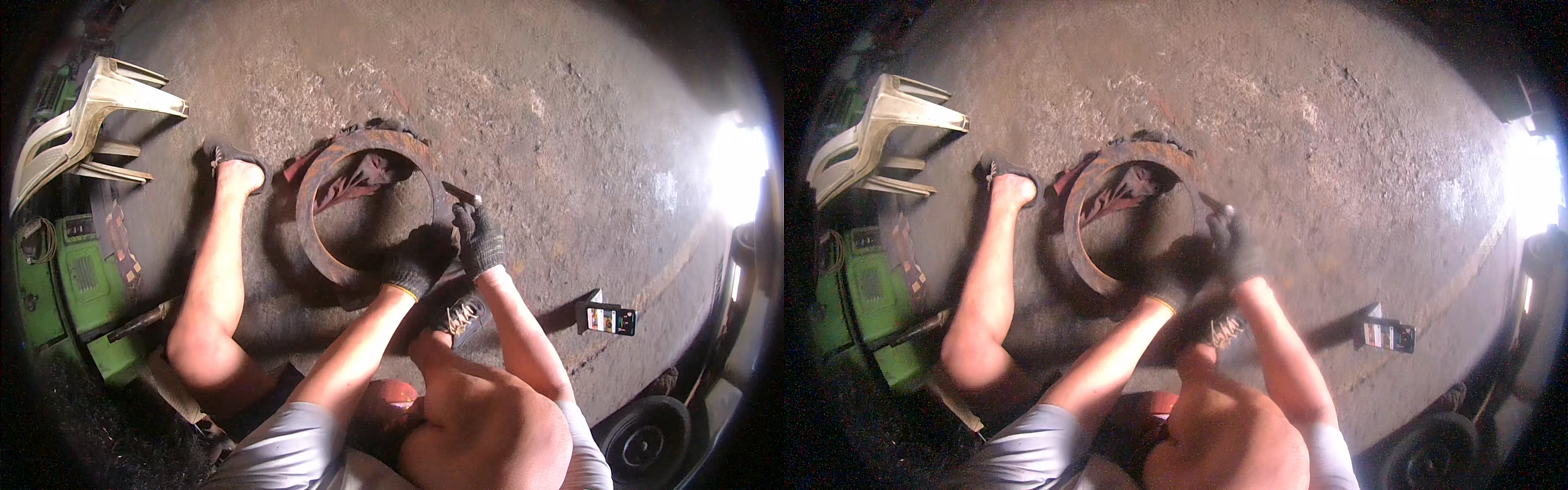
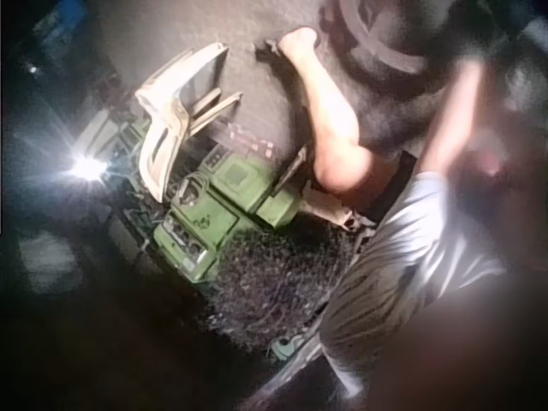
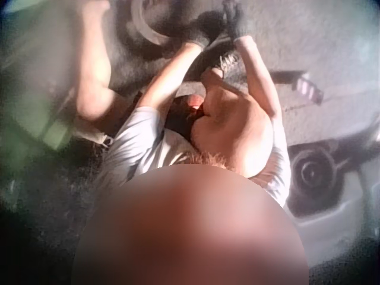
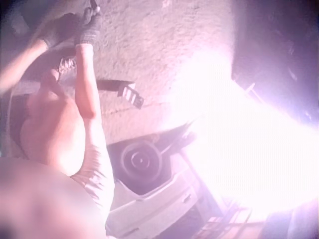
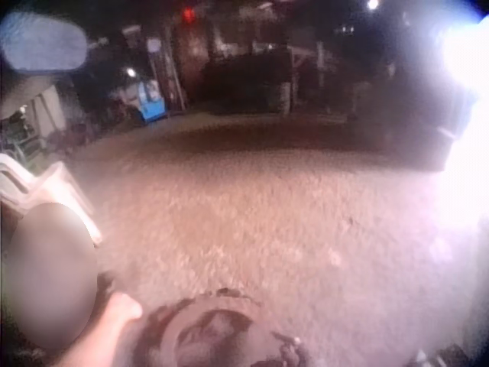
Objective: The person sits on the floor and uses a hand scraper to remove rust and debris from a large circular metal ring. They repeatedly scrape the inner and outer edges of the ring, occasionally repositioning it with their hands.
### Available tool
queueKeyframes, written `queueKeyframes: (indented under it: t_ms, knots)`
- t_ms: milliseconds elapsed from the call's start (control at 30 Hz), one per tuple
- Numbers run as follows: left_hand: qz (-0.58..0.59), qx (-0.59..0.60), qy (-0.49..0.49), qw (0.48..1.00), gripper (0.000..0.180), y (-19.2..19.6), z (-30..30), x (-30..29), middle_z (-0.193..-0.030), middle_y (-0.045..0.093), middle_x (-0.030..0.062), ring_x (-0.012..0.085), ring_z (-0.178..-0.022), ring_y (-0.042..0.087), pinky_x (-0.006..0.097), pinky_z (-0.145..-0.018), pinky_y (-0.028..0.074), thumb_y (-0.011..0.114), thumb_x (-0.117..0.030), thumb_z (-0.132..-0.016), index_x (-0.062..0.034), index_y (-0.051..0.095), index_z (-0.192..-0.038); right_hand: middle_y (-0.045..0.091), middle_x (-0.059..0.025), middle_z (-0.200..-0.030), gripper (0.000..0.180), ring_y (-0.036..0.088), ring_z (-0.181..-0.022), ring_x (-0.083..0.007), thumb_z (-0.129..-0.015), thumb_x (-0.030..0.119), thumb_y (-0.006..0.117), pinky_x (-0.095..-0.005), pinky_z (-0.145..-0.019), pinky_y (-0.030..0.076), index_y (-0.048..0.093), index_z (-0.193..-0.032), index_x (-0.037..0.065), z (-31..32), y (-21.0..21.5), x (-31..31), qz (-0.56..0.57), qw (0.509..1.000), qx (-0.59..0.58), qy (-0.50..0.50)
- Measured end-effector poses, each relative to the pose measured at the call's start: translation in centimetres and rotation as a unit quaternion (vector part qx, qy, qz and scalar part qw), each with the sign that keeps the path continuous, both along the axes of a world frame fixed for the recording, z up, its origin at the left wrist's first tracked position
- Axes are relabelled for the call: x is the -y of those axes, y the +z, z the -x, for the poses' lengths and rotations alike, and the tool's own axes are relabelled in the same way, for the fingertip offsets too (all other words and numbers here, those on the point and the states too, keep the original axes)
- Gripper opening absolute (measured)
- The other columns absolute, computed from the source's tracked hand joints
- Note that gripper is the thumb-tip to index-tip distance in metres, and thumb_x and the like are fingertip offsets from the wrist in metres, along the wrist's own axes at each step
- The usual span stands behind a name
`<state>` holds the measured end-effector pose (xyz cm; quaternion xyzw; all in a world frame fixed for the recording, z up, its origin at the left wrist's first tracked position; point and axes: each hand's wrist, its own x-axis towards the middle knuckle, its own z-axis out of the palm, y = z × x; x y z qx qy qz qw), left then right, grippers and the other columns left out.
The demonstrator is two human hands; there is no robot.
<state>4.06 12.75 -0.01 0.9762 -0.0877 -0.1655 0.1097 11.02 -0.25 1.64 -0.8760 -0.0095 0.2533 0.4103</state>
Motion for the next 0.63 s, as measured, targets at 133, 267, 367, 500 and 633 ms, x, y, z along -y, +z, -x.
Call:
queueKeyframes:
  t_ms: [133,267,367,500,633]
  knots:
    - [0.002,-0.125,0.051,0.991,0.022,1.1,-0.9,0.2,-0.106,0.070,0.0159,0.0290,-0.093,0.073,0.044,-0.076,0.060,0.056,-0.018,-0.099,-0.0074,0.064,-0.116,0.072,-0.0277,-0.108,0.050,0.069,-0.106,-0.0478,-0.104,0.052,0.057,-0.0543,-0.086,0.054,0.061,-0.137,0.015,-1.4,0.3,-0.3,0.063,0.998,-0.024,0.005]
    - [0.050,0.020,0.071,0.996,0.026,-0.6,0.1,-0.3,-0.102,0.070,0.0159,0.0309,-0.088,0.073,0.044,-0.073,0.060,0.056,-0.025,-0.100,-0.0106,0.062,-0.121,0.071,-0.0291,-0.112,0.053,0.067,-0.110,-0.0496,-0.103,0.056,0.056,-0.0559,-0.088,0.053,0.063,-0.135,0.014,-0.5,0.1,-0.1,-0.016,0.999,-0.006,-0.035]
    - [0.033,-0.011,0.065,0.997,0.029,-1.4,0.3,0.0,-0.100,0.070,0.0168,0.0318,-0.088,0.073,0.046,-0.070,0.061,0.056,-0.031,-0.101,-0.0116,0.060,-0.122,0.071,-0.0297,-0.113,0.056,0.066,-0.111,-0.0492,-0.102,0.058,0.056,-0.0556,-0.088,0.053,0.064,-0.133,0.012,-1.4,-0.7,-0.5,0.109,0.993,-0.024,0.027]
    - [0.033,0.041,0.079,0.995,0.029,-2.0,1.3,-0.3,-0.095,0.071,0.0171,0.0329,-0.084,0.074,0.048,-0.064,0.060,0.055,-0.027,-0.100,-0.0072,0.060,-0.121,0.070,-0.0300,-0.113,0.057,0.066,-0.109,-0.0502,-0.102,0.058,0.056,-0.0562,-0.089,0.052,0.066,-0.131,0.010,-0.8,-1.9,-0.5,0.004,0.999,-0.010,-0.032]
    - [-0.006,0.049,0.027,0.998,0.023,-2.1,0.5,0.3,-0.084,0.072,0.0173,0.0344,-0.073,0.074,0.048,-0.061,0.059,0.055,-0.018,-0.099,-0.0037,0.061,-0.116,0.075,-0.0220,-0.103,0.054,0.072,-0.098,-0.0368,-0.104,0.055,0.056,-0.0460,-0.086,0.054,0.069,-0.121,0.005,-2.4,-2.6,-0.1,0.088,0.995,0.041,0.006]
